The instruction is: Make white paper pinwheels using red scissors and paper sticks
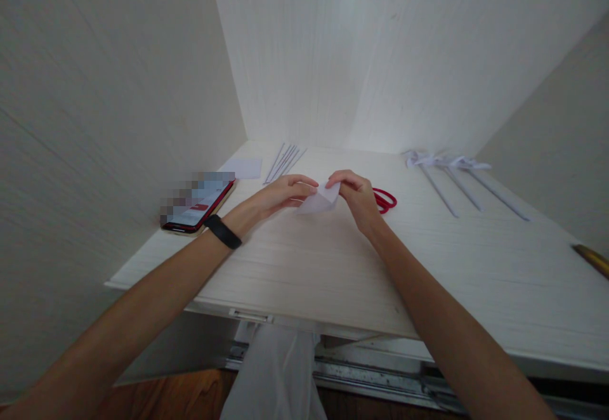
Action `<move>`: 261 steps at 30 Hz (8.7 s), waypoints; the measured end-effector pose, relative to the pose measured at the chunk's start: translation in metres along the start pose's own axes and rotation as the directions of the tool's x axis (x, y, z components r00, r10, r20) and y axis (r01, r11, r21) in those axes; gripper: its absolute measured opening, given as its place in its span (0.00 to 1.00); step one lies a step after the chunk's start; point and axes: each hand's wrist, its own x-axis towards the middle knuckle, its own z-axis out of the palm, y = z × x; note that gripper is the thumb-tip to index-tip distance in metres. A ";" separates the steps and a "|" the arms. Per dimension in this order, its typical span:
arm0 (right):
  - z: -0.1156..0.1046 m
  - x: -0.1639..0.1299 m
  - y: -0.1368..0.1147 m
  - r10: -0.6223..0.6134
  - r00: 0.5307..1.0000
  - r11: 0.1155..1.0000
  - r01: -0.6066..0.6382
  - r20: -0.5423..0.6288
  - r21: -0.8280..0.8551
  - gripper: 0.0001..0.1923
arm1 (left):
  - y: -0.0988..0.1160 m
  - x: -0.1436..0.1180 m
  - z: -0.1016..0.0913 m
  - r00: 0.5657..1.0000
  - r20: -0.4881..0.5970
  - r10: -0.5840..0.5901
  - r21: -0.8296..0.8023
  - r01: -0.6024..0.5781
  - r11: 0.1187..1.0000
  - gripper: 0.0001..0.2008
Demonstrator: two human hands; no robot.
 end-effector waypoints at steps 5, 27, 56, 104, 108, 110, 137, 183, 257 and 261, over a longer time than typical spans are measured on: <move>0.000 0.000 0.002 -0.088 0.996 0.995 0.089 0.014 -0.048 0.08 | 0.005 -0.002 0.002 0.999 0.007 -0.043 0.030 0.043 0.999 0.12; 0.003 0.001 0.000 0.007 0.999 0.998 -0.004 0.049 -0.061 0.04 | -0.007 0.003 0.000 0.983 0.161 -0.089 -0.030 0.095 0.995 0.11; 0.005 0.003 0.004 0.235 0.971 0.972 -0.236 0.037 0.000 0.22 | -0.001 0.004 -0.001 0.985 -0.164 0.056 0.007 -0.055 0.998 0.12; 0.003 0.003 0.010 0.176 0.984 0.938 -0.173 -0.016 -0.301 0.09 | -0.001 0.005 0.001 0.943 -0.315 0.107 0.112 -0.075 0.991 0.11; 0.003 0.002 0.009 0.176 0.984 0.935 -0.171 -0.012 -0.310 0.09 | 0.000 0.007 -0.003 0.905 -0.403 0.136 0.074 -0.116 0.990 0.12; 0.003 0.002 0.009 0.176 0.984 0.933 -0.170 -0.011 -0.316 0.09 | 0.001 0.008 -0.005 0.887 -0.435 0.154 0.047 -0.148 0.988 0.12; 0.006 -0.001 0.006 0.188 0.976 0.890 -0.122 0.111 -0.440 0.06 | 0.001 0.007 -0.006 0.852 -0.464 0.241 0.077 -0.232 0.970 0.15; 0.001 0.002 0.008 0.145 0.989 0.954 -0.146 -0.025 -0.262 0.11 | -0.001 0.009 -0.005 0.912 -0.397 0.107 0.021 -0.108 0.994 0.10; 0.008 0.000 0.004 0.184 0.983 0.983 -0.183 -0.011 0.027 0.12 | -0.007 0.011 0.001 0.982 -0.143 0.124 0.212 -0.092 0.973 0.09; 0.007 -0.002 0.004 0.226 0.974 0.974 -0.226 0.019 -0.010 0.13 | -0.006 0.011 0.004 0.985 -0.116 0.130 0.211 -0.103 0.972 0.08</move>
